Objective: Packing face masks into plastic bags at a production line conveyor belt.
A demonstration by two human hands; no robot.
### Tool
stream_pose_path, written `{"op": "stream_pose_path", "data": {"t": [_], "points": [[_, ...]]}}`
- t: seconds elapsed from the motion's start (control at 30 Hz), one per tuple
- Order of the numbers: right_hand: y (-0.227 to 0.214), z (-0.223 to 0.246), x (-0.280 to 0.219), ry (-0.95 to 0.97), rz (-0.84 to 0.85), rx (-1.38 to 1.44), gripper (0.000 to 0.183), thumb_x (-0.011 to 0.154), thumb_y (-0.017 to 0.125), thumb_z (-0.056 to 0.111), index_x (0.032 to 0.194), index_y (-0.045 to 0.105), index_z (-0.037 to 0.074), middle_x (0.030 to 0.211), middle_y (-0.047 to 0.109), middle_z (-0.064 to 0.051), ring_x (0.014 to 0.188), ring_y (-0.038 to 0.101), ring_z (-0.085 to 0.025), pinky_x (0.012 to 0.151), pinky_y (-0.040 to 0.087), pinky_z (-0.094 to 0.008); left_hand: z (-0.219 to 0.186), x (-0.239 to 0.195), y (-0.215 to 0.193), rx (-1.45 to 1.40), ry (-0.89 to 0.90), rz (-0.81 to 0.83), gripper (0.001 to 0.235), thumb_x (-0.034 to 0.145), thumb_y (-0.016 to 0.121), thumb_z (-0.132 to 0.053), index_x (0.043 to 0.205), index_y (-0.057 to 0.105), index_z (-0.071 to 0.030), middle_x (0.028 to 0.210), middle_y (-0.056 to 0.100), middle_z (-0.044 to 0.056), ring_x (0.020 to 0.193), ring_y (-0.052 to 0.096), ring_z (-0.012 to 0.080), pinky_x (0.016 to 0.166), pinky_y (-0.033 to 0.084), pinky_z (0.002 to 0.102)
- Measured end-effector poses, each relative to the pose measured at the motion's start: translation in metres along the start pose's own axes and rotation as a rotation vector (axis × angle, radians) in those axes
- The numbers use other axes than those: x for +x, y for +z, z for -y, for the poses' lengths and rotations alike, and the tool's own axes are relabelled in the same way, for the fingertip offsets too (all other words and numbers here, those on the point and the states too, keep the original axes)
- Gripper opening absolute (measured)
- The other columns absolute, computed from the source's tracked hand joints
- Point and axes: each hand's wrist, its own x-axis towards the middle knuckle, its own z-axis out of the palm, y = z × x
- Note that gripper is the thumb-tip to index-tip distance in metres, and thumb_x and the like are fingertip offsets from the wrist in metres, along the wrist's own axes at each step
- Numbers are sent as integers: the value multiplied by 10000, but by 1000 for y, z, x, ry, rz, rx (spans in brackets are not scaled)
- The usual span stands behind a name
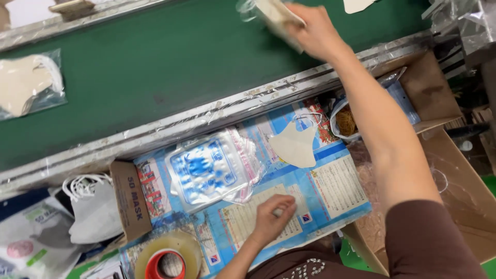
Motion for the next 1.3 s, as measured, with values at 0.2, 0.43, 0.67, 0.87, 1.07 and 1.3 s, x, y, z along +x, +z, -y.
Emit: {"op": "stream_pose_path", "data": {"t": [0.2,0.43,0.67,0.87,1.07,1.3], "points": [[3,93,-196,82,272,920,393,955,728,219,1273,680,-8,1042,719,-26,940,652,-103,833,550,-266,-47,8,-63,-604,40,-191,724,815,760,-91,1471,455,-40,1402,609,100,1292,604,185,1103,482,355],[-4,160,-294,121,422,991,871,726,879,189,1475,484,-15,1466,557,-158,1364,524,-228,1148,392,-366,-82,-40,-69,1,-174,-324,505,751,926,-199,1190,758,-13,1162,801,92,1025,750,172,931,597,340],[70,172,-329,-199,426,372,849,733,906,326,1456,554,53,1510,478,-296,1395,346,-474,1140,273,-497,-40,-48,-65,834,399,-117,655,659,905,-239,1253,714,-42,1259,693,173,1113,645,370,941,510,466],[20,187,-312,566,592,1004,666,782,747,289,1395,596,74,1269,720,-129,1159,696,-248,1036,536,-376,-82,-61,-107,-567,-196,444,1056,767,907,-502,1576,421,-28,1498,545,251,1299,619,406,1090,514,528],[-23,199,-321,930,390,1399,532,878,719,142,1377,627,-22,1274,701,-114,1102,670,-172,934,531,-340,-50,-59,-91,-1309,-397,433,1156,788,707,-760,1491,405,107,1454,564,278,1296,629,407,1071,537,595],[12,180,-344,285,470,649,564,721,897,180,1211,676,10,1189,723,-147,1105,672,-256,958,558,-396,-73,-65,-81,4,-227,198,577,822,895,-310,1295,705,-39,1257,749,183,1145,762,263,1010,581,419]]}}
